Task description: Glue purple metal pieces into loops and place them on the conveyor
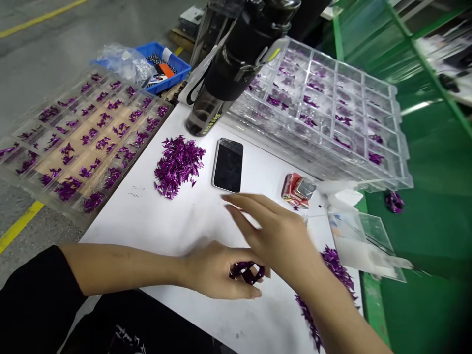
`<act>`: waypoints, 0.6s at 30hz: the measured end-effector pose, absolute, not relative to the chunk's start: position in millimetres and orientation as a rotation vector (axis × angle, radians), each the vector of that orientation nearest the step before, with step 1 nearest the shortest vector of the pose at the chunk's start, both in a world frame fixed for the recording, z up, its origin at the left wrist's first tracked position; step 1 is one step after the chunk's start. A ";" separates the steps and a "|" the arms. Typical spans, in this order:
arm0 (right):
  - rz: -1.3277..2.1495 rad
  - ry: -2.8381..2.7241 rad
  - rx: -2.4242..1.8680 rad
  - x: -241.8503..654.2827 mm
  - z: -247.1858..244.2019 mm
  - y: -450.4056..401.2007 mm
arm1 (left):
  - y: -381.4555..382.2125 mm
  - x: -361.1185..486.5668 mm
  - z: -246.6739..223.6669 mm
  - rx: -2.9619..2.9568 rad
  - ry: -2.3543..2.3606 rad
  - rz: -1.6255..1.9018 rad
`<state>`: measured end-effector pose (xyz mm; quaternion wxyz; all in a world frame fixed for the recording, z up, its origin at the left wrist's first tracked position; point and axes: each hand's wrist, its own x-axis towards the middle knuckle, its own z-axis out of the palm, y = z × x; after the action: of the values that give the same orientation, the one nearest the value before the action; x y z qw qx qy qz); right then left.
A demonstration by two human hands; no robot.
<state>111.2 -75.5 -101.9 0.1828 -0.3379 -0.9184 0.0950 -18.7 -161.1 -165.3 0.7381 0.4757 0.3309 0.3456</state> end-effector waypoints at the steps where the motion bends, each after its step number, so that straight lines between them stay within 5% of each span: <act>1: 0.240 -2.662 -0.809 93.7 -106.7 -64.9 | -160.4 -19.4 -164.1 1.092 0.742 0.744; 12: 0.076 -2.691 -0.485 52.9 -160.3 -26.6 | -159.4 -19.1 -165.0 1.046 0.749 0.756; 18: 0.460 -2.315 -1.158 96.3 -123.5 -66.1 | -160.7 -24.6 -158.7 0.971 0.636 0.806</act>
<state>96.3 -66.1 -123.5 0.2534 -0.4262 -0.8518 0.1692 -24.6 -160.7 -158.7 0.7606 0.4462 0.2924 0.3701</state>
